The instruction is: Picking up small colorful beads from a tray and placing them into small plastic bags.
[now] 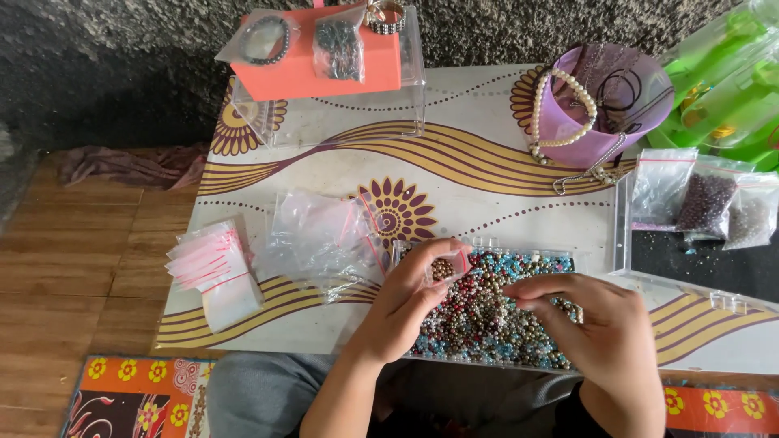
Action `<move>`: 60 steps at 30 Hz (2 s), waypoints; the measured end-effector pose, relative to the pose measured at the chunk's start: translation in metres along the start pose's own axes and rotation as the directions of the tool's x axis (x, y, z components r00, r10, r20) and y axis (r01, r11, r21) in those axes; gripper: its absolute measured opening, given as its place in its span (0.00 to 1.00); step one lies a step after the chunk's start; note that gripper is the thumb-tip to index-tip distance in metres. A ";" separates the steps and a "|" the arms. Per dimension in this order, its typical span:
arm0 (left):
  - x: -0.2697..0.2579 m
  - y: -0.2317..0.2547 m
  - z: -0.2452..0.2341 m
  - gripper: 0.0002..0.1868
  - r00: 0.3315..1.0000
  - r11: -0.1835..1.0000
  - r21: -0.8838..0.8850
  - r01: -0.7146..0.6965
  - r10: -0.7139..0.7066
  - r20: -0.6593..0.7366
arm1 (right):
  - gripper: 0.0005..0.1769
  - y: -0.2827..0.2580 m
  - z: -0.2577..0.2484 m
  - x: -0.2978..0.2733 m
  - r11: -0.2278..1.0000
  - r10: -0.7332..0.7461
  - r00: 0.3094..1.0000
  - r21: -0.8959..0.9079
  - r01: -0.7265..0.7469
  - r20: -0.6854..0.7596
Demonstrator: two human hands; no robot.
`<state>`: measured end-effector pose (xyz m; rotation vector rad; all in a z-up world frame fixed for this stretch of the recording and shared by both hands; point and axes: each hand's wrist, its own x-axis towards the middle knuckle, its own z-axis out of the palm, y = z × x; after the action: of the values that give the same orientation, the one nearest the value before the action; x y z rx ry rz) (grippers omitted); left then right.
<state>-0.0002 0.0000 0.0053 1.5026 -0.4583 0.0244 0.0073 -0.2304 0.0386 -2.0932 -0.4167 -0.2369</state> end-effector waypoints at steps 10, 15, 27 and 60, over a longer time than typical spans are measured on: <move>0.000 0.014 0.002 0.23 0.994 0.973 0.214 -0.086 0.070 0.081 | 0.09 -0.003 0.042 -0.015 0.908 -0.053 0.956 0.384 0.167 -0.289; -0.004 0.004 0.001 0.24 0.996 0.978 0.196 -0.069 0.056 0.072 | 0.09 0.011 0.040 -0.011 0.813 0.115 0.886 0.555 0.177 -0.450; 0.000 -0.055 -0.007 0.27 0.985 0.960 0.231 -0.156 0.168 -0.033 | 0.05 0.010 0.059 0.017 0.943 -0.150 0.938 0.241 0.230 -0.311; 0.023 -0.019 -0.016 0.26 0.985 0.934 -0.349 0.074 -0.123 -0.121 | 0.16 0.010 -0.005 0.006 0.969 0.065 0.995 0.243 -0.044 -0.080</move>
<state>0.0309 0.0076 -0.0062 1.1676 -0.2557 -0.0278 0.0169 -0.2384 0.0349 -1.8463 -0.3183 -0.2322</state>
